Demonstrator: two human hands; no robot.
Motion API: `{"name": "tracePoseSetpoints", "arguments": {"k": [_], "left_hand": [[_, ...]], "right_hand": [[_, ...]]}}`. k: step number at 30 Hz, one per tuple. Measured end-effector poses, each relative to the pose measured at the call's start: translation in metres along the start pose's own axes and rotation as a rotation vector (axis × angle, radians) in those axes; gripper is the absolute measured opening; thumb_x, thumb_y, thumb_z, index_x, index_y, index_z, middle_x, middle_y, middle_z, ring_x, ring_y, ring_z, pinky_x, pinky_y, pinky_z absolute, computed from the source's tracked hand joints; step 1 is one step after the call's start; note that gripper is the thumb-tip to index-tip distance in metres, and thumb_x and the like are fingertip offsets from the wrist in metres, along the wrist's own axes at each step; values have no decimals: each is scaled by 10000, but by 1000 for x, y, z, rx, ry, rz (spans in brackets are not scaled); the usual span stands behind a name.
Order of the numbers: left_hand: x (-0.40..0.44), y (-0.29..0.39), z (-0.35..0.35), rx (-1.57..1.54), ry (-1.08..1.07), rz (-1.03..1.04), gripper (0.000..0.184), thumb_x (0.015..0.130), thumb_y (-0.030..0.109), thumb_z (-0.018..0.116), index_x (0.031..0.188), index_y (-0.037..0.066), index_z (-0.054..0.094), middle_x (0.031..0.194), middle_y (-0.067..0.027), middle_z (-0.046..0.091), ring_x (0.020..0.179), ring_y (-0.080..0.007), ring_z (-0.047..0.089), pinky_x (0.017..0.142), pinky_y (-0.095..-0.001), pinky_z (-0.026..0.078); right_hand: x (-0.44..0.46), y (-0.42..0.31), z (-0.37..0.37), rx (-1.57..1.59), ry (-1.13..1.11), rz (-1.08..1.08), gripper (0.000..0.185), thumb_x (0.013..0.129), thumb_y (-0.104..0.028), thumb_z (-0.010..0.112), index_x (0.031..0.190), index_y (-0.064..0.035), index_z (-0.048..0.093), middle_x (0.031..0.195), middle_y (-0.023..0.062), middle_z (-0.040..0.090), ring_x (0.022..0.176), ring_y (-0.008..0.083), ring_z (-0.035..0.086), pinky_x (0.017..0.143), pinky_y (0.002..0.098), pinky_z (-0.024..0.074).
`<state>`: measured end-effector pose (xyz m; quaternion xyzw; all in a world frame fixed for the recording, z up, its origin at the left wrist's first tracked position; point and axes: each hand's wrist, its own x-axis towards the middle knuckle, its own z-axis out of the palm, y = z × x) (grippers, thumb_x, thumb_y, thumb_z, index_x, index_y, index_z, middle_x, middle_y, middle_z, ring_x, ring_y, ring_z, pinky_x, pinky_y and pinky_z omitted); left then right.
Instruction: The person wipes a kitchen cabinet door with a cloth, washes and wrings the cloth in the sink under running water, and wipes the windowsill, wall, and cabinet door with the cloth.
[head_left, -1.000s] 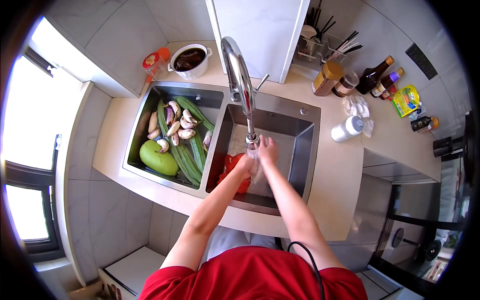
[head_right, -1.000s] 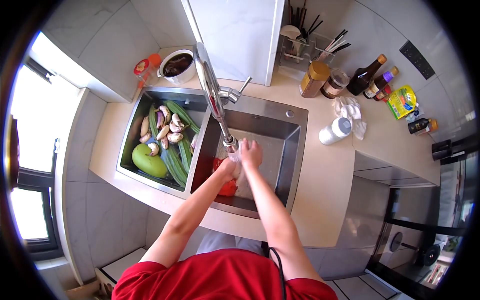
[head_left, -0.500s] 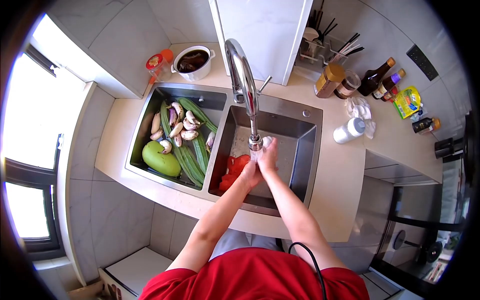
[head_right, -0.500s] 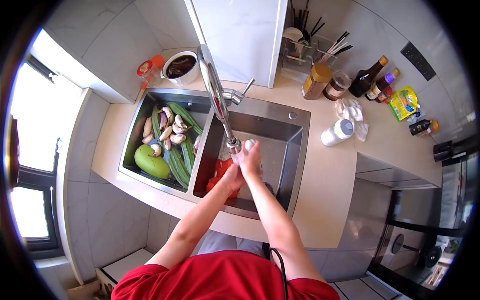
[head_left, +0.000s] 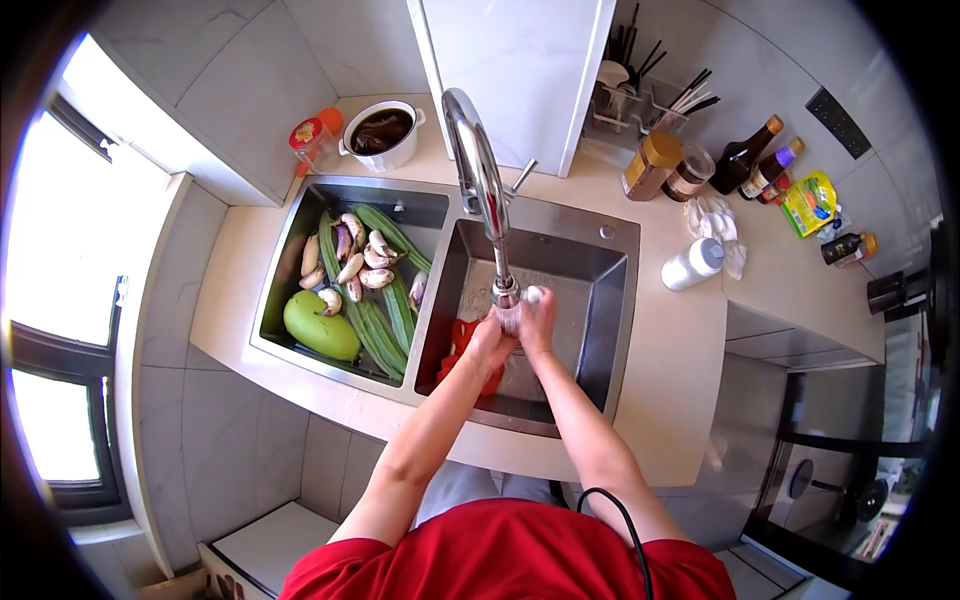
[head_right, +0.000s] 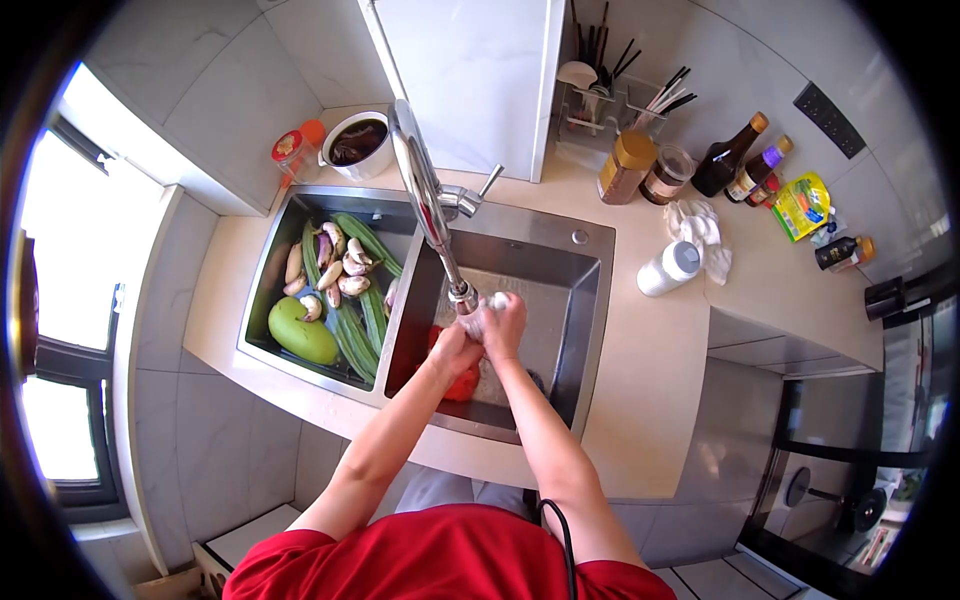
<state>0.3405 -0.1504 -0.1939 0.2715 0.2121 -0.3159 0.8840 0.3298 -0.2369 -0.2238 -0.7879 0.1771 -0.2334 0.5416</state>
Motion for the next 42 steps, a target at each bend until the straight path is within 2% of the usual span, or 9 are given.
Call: {"name": "tracePoseSetpoints", "arguments": {"k": [3, 7, 13, 21, 23, 32, 37, 39, 42], "left_hand": [[-20, 26, 23, -27, -69, 4, 402, 922, 429, 423, 1029, 71, 572, 981, -94, 624, 920, -251, 597, 869, -408, 470], [-14, 13, 13, -40, -202, -38, 408, 919, 462, 431, 1024, 93, 571, 986, -94, 621, 884, -227, 594, 771, -393, 500], [-9, 0, 17, 44, -85, -6, 328, 958, 300, 361, 1117, 70, 532, 1082, -94, 596, 966, -233, 576, 921, -384, 438], [7, -2, -20, -244, -347, -185, 345, 941, 269, 371, 1122, 12, 512, 1061, -141, 585, 978, -238, 570, 916, -373, 440], [5, -4, -5, 176, 74, -1, 329, 943, 248, 386, 1147, 19, 505, 1080, -118, 585, 985, -225, 567, 916, -374, 439], [-6, 33, 14, -13, -20, -100, 333, 923, 351, 435, 1055, 79, 574, 1079, -133, 608, 1003, -276, 588, 902, -452, 459], [26, 13, -13, 22, -120, -214, 258, 879, 334, 528, 869, 84, 592, 819, -59, 625, 771, -214, 609, 723, -392, 507], [25, 4, -12, 48, -69, -105, 233, 862, 311, 556, 854, 81, 595, 816, -71, 624, 750, -214, 612, 685, -385, 514], [16, 2, -4, 198, 173, -103, 191, 876, 256, 557, 871, 69, 596, 840, -67, 634, 711, -181, 612, 629, -327, 508]], "right_hand": [[-31, -49, -26, 486, -311, 336, 524, 782, -62, 420, 1300, -13, 352, 1321, 201, 377, 1165, 322, 418, 1009, 442, 297], [-40, -62, -3, -273, -89, -347, 389, 811, -132, 529, 1180, -35, 452, 1265, 215, 439, 1194, 384, 408, 1043, 440, 280], [2, -39, -16, 190, -68, 376, 253, 912, -139, 439, 1116, 10, 435, 1091, 222, 554, 1012, 375, 531, 865, 426, 421], [-21, -71, -9, -190, -155, -475, 223, 809, -48, 532, 1032, -33, 530, 969, 168, 564, 960, 390, 507, 942, 423, 378], [12, -65, -6, -110, -125, -201, 225, 832, -117, 553, 1045, -47, 549, 964, 167, 573, 958, 351, 532, 916, 384, 401], [13, -38, -48, 1138, -293, 942, 360, 855, -342, 625, 1116, -111, 536, 1047, 27, 591, 988, 150, 564, 870, 317, 447], [-15, -49, -9, -30, -214, 34, 255, 787, -224, 698, 920, -51, 564, 807, 43, 604, 720, 160, 567, 703, 314, 462], [-4, -62, -16, -142, -176, -113, 240, 770, -218, 656, 839, -28, 525, 871, 173, 603, 817, 403, 558, 693, 447, 438], [14, -65, -17, -385, -112, 16, 224, 825, -209, 582, 942, -21, 548, 1011, 170, 592, 901, 368, 566, 764, 425, 456]]}}
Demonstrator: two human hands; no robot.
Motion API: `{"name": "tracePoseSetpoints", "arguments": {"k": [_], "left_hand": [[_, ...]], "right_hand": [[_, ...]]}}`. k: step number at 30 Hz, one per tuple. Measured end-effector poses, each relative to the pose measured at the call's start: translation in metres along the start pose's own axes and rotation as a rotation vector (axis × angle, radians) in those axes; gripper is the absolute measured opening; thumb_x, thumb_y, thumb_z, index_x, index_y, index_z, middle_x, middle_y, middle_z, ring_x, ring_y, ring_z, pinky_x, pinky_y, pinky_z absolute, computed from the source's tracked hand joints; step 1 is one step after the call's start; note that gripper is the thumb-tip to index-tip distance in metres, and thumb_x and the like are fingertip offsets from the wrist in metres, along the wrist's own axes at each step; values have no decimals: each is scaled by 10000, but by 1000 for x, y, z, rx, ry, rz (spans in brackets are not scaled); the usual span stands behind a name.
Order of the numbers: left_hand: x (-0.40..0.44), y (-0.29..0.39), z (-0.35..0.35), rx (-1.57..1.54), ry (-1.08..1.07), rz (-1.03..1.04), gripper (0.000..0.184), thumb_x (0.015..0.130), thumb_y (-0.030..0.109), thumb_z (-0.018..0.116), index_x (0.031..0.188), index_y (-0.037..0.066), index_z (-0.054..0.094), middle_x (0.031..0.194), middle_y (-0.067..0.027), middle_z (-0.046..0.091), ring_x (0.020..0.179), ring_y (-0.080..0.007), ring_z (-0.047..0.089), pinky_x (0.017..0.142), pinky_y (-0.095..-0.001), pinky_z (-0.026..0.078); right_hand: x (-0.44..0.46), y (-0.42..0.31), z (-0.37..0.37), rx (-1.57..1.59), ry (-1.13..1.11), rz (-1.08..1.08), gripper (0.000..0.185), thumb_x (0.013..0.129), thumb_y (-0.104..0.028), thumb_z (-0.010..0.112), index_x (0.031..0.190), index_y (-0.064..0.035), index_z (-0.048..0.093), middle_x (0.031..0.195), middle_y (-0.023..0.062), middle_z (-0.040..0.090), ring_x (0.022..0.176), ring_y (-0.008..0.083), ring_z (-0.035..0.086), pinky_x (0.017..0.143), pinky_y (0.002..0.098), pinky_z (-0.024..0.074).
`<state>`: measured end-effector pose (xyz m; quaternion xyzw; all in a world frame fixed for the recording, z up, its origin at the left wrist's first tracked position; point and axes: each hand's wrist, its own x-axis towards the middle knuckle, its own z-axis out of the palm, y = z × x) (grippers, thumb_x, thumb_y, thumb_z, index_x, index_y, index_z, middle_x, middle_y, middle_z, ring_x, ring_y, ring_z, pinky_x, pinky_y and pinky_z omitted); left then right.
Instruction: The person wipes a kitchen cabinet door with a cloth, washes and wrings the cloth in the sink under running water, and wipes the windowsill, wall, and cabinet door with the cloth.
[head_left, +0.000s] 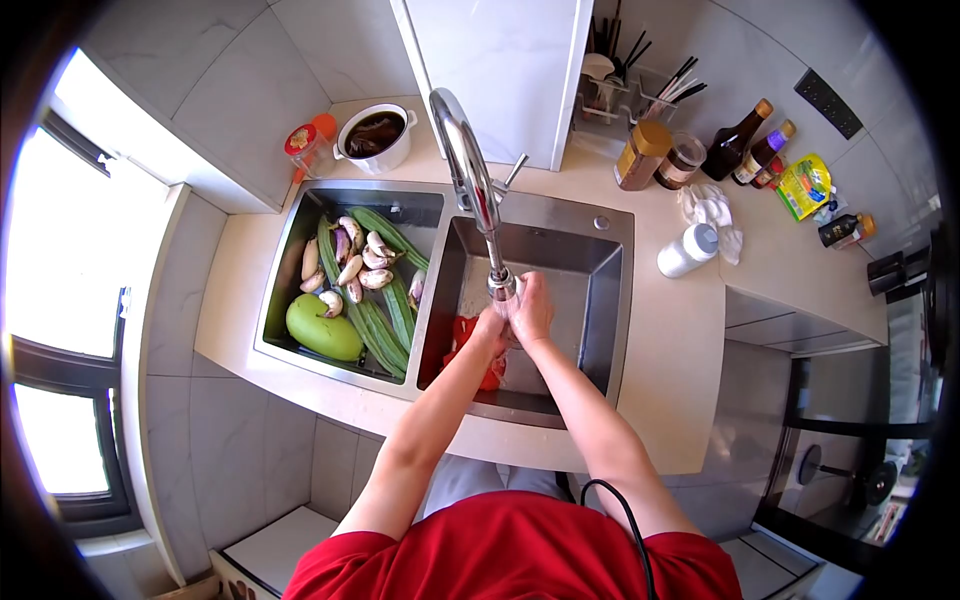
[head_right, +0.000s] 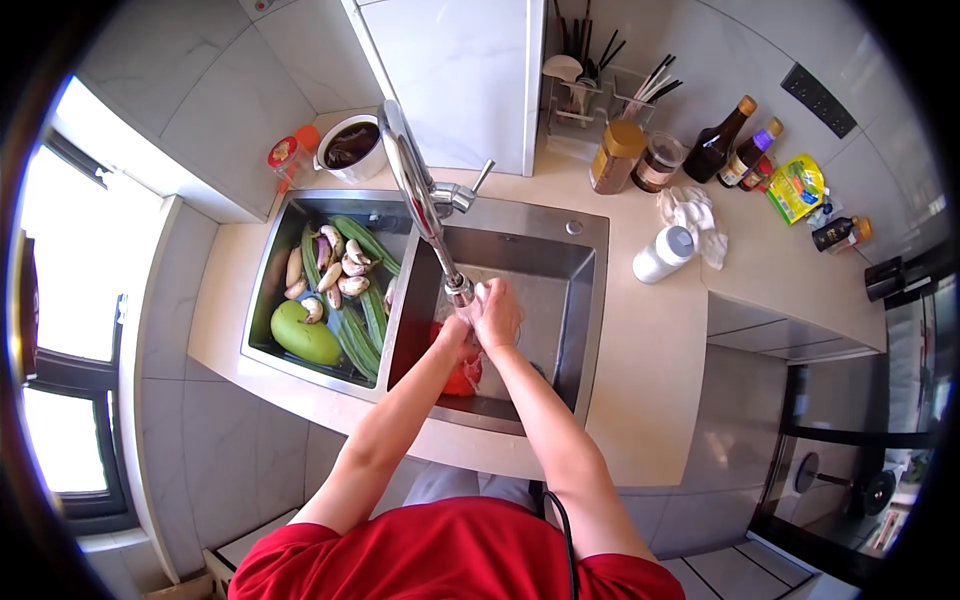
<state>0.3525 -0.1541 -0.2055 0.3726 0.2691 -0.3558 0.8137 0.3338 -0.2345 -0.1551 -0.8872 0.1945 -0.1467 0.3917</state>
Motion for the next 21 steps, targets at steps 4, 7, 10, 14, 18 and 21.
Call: {"name": "tracePoseSetpoints", "arguments": {"k": [4, 7, 10, 14, 18, 21], "left_hand": [[-13, 19, 1, 188, -145, 130, 308, 860, 337, 570, 978, 55, 606, 936, -71, 631, 813, -174, 611, 682, -329, 493], [-16, 34, -3, 724, -97, 294, 427, 854, 394, 551, 1054, 19, 600, 1019, -98, 626, 939, -172, 589, 794, -321, 463], [-31, 60, -5, 1015, -124, 307, 437, 842, 264, 564, 1169, -24, 545, 1081, -132, 612, 1032, -184, 555, 880, -316, 426], [-91, 89, 18, 1101, -314, 767, 398, 842, 57, 552, 1232, 19, 490, 1061, -56, 597, 977, -145, 543, 841, -301, 435], [-123, 112, 61, 1382, -331, 717, 409, 869, 139, 591, 1242, 27, 468, 921, -75, 628, 858, -153, 598, 741, -279, 475], [-93, 95, 79, 1502, -252, 865, 378, 865, 172, 596, 1194, 15, 496, 927, -135, 629, 848, -220, 625, 752, -315, 478]], "right_hand": [[11, 81, 33, 647, -290, 248, 405, 948, -308, 439, 1214, -4, 466, 1183, 152, 553, 1067, 262, 556, 889, 394, 460], [-8, 66, 1, 1256, -494, 787, 395, 971, -327, 400, 1211, -21, 471, 1176, 128, 559, 1076, 240, 551, 863, 404, 482], [-10, 62, -4, 1295, -530, 817, 388, 965, -341, 415, 1202, -40, 479, 1158, 104, 568, 1047, 224, 568, 844, 410, 493], [-9, 49, -12, 1218, -540, 973, 413, 909, -388, 515, 1181, -78, 512, 1122, 70, 588, 995, 199, 587, 829, 411, 476], [-9, 42, -11, 1134, -641, 834, 365, 836, -295, 620, 1135, -97, 555, 1076, 40, 604, 978, 171, 590, 800, 398, 488], [-5, 46, 0, 1093, -643, 656, 363, 828, -322, 637, 1095, -81, 589, 959, 41, 640, 859, 172, 625, 718, 347, 495]]}}
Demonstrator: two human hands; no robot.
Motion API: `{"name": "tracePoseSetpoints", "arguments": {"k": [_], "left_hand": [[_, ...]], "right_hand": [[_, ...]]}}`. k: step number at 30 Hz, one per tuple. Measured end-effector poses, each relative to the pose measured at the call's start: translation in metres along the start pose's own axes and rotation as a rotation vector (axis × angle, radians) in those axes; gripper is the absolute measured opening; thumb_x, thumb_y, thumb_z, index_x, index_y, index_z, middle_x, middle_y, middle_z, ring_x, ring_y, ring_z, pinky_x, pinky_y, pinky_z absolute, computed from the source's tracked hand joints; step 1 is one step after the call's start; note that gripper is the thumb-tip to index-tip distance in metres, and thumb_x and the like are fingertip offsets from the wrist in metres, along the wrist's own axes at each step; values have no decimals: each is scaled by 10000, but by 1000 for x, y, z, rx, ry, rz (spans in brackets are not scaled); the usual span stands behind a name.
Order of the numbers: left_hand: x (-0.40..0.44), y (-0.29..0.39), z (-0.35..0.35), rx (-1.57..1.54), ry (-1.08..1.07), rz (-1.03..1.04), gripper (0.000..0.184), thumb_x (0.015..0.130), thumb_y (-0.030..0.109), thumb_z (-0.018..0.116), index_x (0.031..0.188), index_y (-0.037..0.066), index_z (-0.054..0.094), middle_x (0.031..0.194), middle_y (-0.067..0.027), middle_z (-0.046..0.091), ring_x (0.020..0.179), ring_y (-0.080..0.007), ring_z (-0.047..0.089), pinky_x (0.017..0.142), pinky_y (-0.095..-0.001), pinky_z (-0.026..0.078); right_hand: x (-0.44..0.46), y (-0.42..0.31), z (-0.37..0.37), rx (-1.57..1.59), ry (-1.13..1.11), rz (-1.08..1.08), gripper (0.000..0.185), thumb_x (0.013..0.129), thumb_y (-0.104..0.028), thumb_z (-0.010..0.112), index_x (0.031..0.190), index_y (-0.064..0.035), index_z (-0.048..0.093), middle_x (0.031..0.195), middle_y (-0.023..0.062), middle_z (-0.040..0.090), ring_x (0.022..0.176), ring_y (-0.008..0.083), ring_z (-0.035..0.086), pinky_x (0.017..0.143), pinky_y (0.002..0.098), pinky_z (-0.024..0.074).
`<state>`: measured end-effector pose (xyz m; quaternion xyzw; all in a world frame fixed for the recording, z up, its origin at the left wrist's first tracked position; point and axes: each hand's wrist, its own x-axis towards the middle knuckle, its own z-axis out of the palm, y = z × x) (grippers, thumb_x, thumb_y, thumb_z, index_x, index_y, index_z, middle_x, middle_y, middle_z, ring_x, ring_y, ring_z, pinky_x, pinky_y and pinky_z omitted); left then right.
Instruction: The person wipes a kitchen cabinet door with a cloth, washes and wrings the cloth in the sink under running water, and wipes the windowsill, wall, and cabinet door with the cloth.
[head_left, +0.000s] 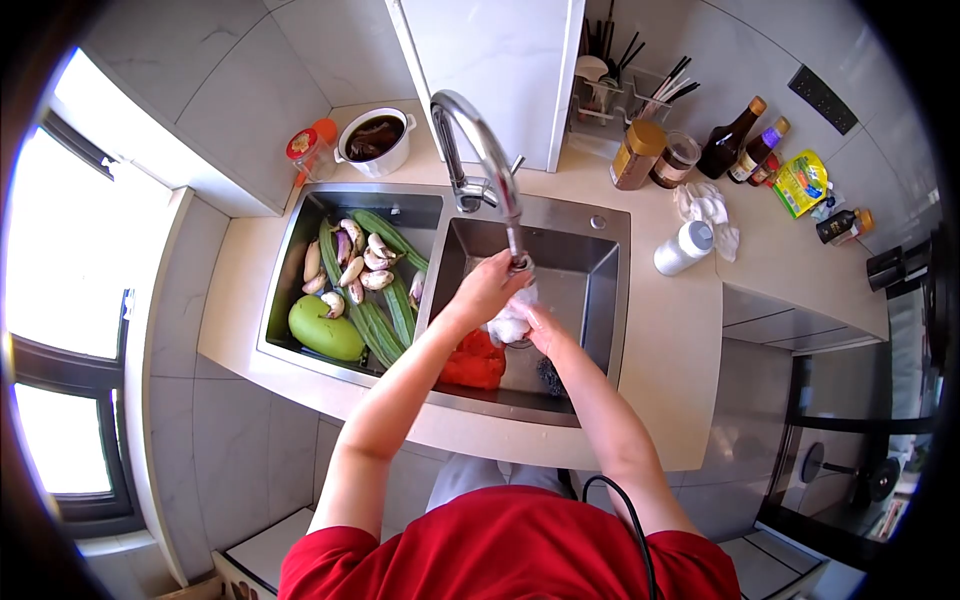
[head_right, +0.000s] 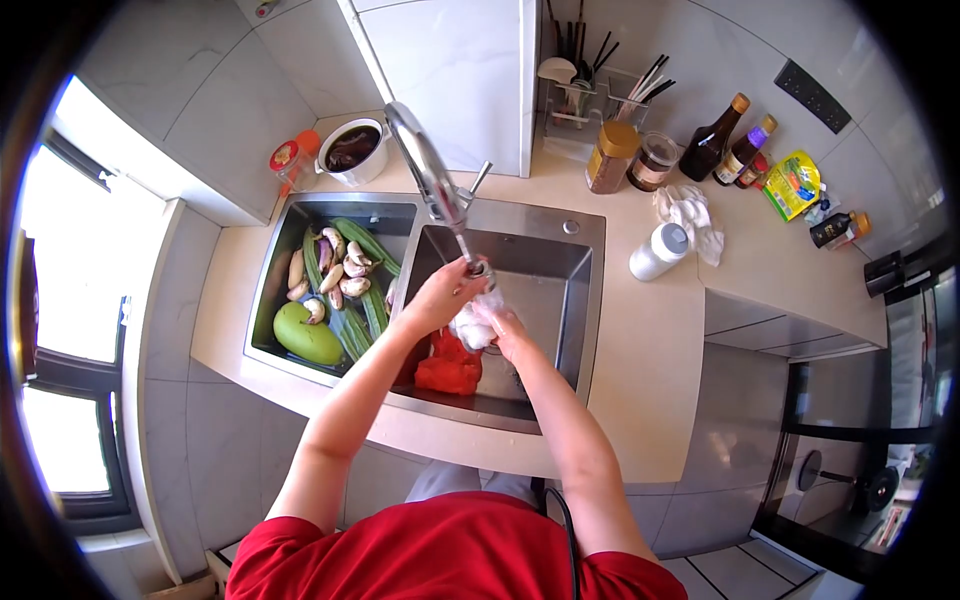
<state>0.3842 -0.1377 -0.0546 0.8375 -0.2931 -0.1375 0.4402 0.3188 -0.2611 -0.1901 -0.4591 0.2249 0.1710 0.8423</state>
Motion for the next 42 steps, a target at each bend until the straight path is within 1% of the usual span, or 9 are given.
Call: {"name": "tracePoseSetpoints", "arguments": {"k": [9, 14, 20, 23, 28, 30, 38, 40, 42], "left_hand": [[78, 24, 33, 210, 148, 32, 387, 817, 372, 617, 886, -3, 549, 792, -184, 595, 766, -367, 583, 680, -420, 448], [59, 0, 22, 54, -73, 114, 473, 847, 330, 593, 1178, 3, 507, 1016, -181, 622, 977, -306, 589, 856, -367, 442], [24, -66, 72, -1285, -72, -922, 446, 906, 453, 439, 1259, 184, 484, 1245, -57, 532, 1196, -263, 450, 1053, -494, 271], [25, -71, 102, -1501, 146, -831, 397, 940, 415, 348, 1170, 145, 528, 1171, -80, 566, 1058, -266, 548, 898, -548, 427], [45, -44, 93, -1355, 250, -611, 273, 962, 218, 341, 1051, 62, 547, 998, -109, 605, 905, -237, 594, 814, -423, 494], [50, -48, 90, -1492, 201, -548, 255, 911, 109, 347, 1004, 23, 569, 919, -104, 609, 818, -218, 603, 735, -348, 515], [45, -23, 98, -996, 43, -776, 258, 953, 245, 407, 1141, 90, 494, 955, -59, 585, 788, -152, 571, 669, -295, 515], [60, -65, 124, -1172, 272, -689, 291, 952, 224, 400, 1160, 41, 488, 1018, -112, 609, 890, -220, 600, 768, -351, 506], [68, -102, 143, -866, 197, -565, 311, 954, 249, 396, 1098, 20, 551, 1007, -121, 625, 889, -214, 606, 764, -329, 494]], "right_hand": [[13, -65, -28, 40, 162, -95, 310, 867, -298, 590, 1028, -33, 604, 890, 53, 646, 765, 159, 641, 625, 286, 508], [6, -91, -48, -30, 106, -123, 304, 905, -263, 511, 1101, -40, 576, 996, 70, 637, 871, 188, 639, 717, 341, 523], [-14, -96, 0, 136, -37, -46, 294, 850, -345, 621, 1008, -96, 604, 963, 48, 642, 836, 166, 632, 716, 314, 519], [24, -59, 8, -484, 249, -662, 209, 878, -224, 565, 925, -25, 611, 797, 84, 659, 701, 245, 649, 595, 360, 499], [24, -44, -18, -702, 367, -497, 201, 817, -46, 523, 1007, 1, 569, 861, 163, 631, 863, 328, 612, 742, 379, 478], [-11, -51, 20, -970, 483, -1182, 243, 840, -41, 480, 1070, -10, 551, 973, 205, 603, 980, 357, 556, 844, 430, 425], [17, -69, -29, -851, 663, -294, 235, 887, -211, 497, 1013, -14, 522, 842, 214, 634, 749, 366, 627, 664, 469, 479], [-1, -60, -6, -926, 643, -746, 259, 895, -235, 497, 1017, -9, 530, 824, 244, 623, 741, 427, 604, 633, 481, 478], [1, -70, -15, -967, 619, -531, 280, 894, -196, 485, 1107, -24, 541, 926, 232, 627, 843, 397, 616, 718, 453, 488]]}}
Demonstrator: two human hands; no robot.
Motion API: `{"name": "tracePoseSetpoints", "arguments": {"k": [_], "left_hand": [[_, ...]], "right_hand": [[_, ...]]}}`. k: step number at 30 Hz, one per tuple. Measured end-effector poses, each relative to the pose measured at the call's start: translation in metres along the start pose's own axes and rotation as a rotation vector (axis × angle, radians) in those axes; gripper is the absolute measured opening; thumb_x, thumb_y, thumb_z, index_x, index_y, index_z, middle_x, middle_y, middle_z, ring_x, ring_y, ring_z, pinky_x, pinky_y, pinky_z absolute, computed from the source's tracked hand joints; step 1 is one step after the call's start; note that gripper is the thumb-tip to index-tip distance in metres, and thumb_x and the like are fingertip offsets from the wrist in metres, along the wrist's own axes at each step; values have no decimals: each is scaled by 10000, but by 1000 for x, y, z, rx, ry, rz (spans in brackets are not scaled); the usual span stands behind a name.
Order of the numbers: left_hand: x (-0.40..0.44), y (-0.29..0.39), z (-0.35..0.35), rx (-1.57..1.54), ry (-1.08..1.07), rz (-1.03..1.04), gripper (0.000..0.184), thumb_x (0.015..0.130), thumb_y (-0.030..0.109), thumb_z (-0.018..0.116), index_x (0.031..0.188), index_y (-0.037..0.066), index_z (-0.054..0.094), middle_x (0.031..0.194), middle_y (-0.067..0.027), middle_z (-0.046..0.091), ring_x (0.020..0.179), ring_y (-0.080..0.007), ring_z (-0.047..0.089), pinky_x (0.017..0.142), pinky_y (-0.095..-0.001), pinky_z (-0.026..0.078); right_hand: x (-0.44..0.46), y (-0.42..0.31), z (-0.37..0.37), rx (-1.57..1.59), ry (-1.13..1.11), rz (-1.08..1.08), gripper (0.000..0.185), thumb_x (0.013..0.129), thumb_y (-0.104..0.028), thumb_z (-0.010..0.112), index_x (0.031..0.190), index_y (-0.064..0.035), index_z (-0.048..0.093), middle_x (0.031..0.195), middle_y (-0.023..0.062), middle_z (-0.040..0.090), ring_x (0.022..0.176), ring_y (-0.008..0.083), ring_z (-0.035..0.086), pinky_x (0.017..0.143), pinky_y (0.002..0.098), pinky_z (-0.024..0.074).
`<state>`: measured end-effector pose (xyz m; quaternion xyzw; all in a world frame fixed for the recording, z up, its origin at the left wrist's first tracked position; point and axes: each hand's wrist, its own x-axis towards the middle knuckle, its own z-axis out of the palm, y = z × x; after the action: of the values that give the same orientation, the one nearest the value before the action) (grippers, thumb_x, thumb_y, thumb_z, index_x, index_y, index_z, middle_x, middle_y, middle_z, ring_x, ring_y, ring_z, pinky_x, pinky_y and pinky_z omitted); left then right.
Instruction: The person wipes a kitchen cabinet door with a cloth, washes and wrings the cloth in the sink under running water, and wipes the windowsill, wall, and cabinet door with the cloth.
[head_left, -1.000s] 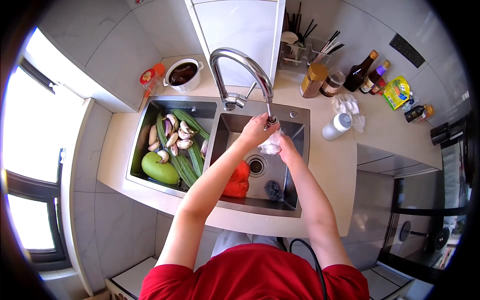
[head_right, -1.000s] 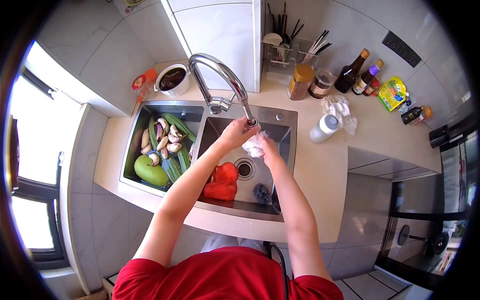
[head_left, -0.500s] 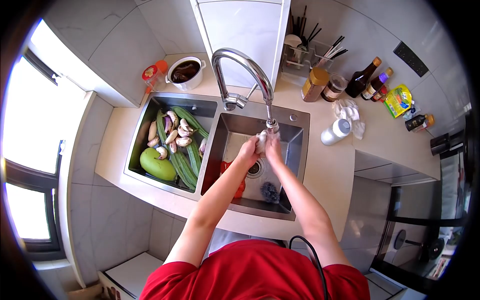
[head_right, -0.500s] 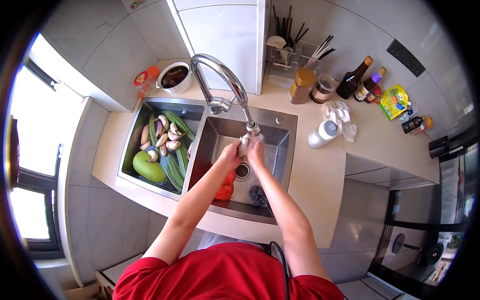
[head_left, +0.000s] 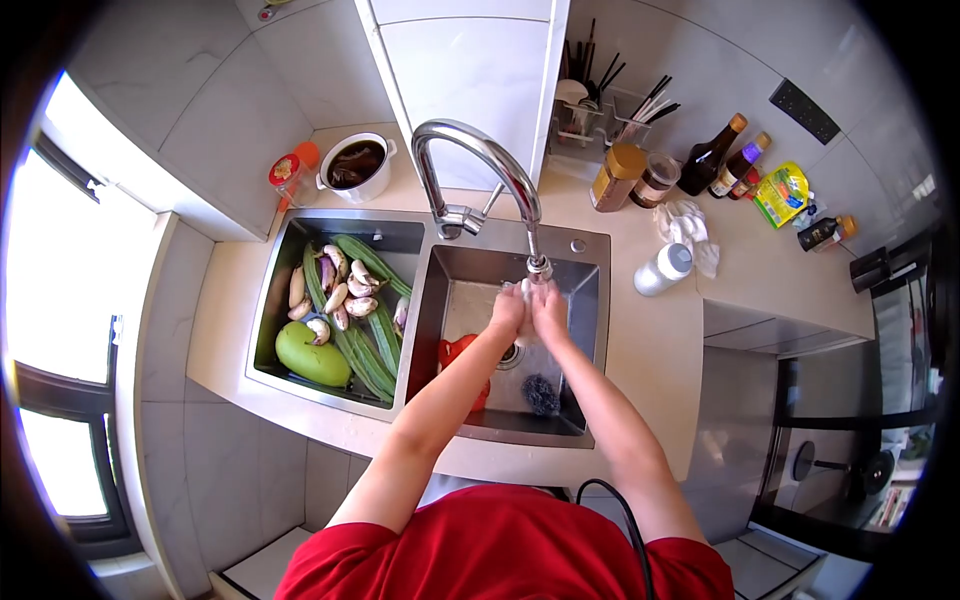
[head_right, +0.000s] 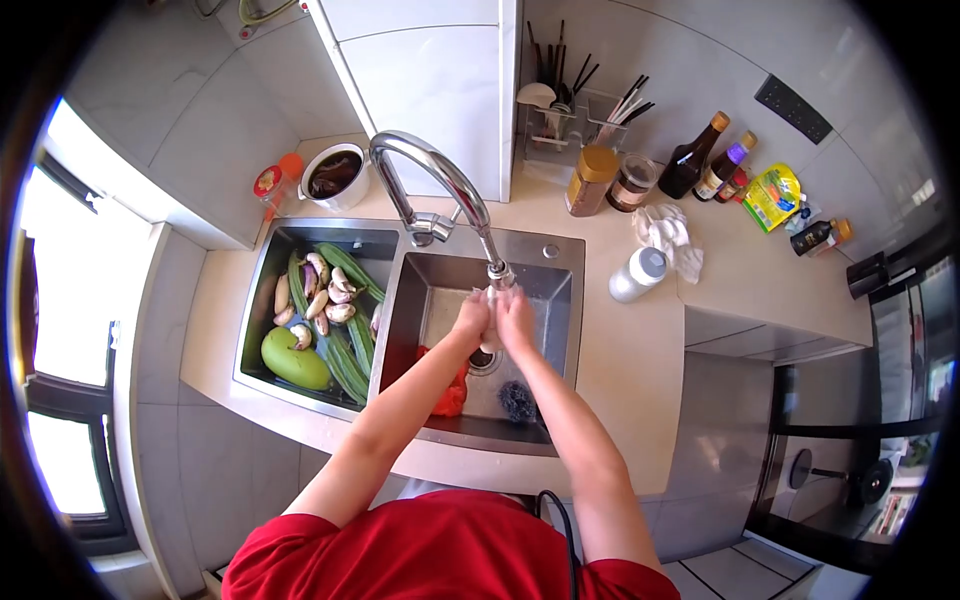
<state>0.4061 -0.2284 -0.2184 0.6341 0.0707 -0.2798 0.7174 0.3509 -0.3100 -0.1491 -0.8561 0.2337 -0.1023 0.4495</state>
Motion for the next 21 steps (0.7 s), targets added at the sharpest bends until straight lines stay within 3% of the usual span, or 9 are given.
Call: {"name": "tracePoseSetpoints", "arguments": {"k": [4, 6, 7, 10, 12, 13, 16, 18, 21], "left_hand": [[-9, 13, 11, 356, 90, 13, 336, 946, 276, 416, 1045, 7, 592, 993, -117, 635, 885, -199, 603, 762, -318, 481], [-25, 42, 17, -105, 32, -191, 344, 943, 289, 399, 1068, 23, 578, 1000, -112, 629, 865, -197, 602, 760, -312, 480], [-17, 31, 12, -159, -8, -91, 330, 936, 282, 405, 1120, 47, 547, 1005, -103, 619, 846, -191, 598, 741, -312, 487], [-3, 24, -5, -114, -89, -98, 307, 920, 236, 439, 1170, 70, 506, 1024, -91, 605, 871, -189, 597, 726, -319, 500], [-34, 56, -5, -122, -251, -257, 326, 889, 197, 489, 1191, 74, 484, 1040, -73, 596, 915, -188, 591, 718, -331, 509], [-48, 73, -3, -58, -320, -285, 300, 888, 190, 503, 1173, 97, 497, 1001, -52, 599, 899, -180, 593, 723, -331, 508], [-61, 86, -4, -36, -424, -225, 306, 877, 193, 549, 1165, 98, 510, 919, -31, 607, 834, -155, 597, 706, -305, 508], [-52, 82, -10, 512, -506, 105, 385, 837, 174, 608, 1191, 59, 506, 941, -52, 616, 813, -145, 601, 668, -308, 518], [-40, 82, -13, 537, -342, -75, 364, 852, 229, 603, 1158, 45, 535, 912, -47, 614, 785, -120, 580, 643, -268, 490]], "right_hand": [[10, 15, -3, 54, 65, -48, 266, 898, -185, 469, 1083, -9, 545, 922, 247, 618, 861, 405, 607, 725, 464, 474], [-2, 24, 13, 97, 289, -112, 260, 925, -191, 430, 1027, 19, 543, 945, 260, 607, 888, 428, 581, 766, 465, 463], [-11, 15, 10, 153, 140, 136, 274, 932, -186, 415, 1059, 17, 549, 988, 261, 599, 913, 422, 575, 780, 457, 459], [-17, 1, 1, 144, 21, -123, 306, 945, -253, 432, 1041, 5, 565, 927, 235, 612, 854, 370, 605, 739, 429, 471], [7, 16, -10, 223, -115, 205, 344, 966, -312, 412, 1072, -20, 561, 794, 92, 632, 691, 198, 599, 632, 361, 478], [16, 31, -14, 495, -185, 429, 331, 966, -319, 426, 1049, -35, 574, 839, 65, 628, 762, 161, 588, 688, 332, 478], [23, 56, -13, 863, -128, 474, 317, 953, -333, 459, 1072, -57, 559, 954, 75, 614, 853, 170, 588, 754, 317, 476], [23, 42, -17, 820, -171, 472, 328, 946, -349, 469, 1066, -58, 559, 958, 70, 613, 860, 168, 588, 754, 315, 476], [17, 25, -32, 722, -275, 506, 356, 930, -380, 492, 1065, -58, 556, 973, 63, 608, 875, 162, 583, 761, 313, 473]]}}
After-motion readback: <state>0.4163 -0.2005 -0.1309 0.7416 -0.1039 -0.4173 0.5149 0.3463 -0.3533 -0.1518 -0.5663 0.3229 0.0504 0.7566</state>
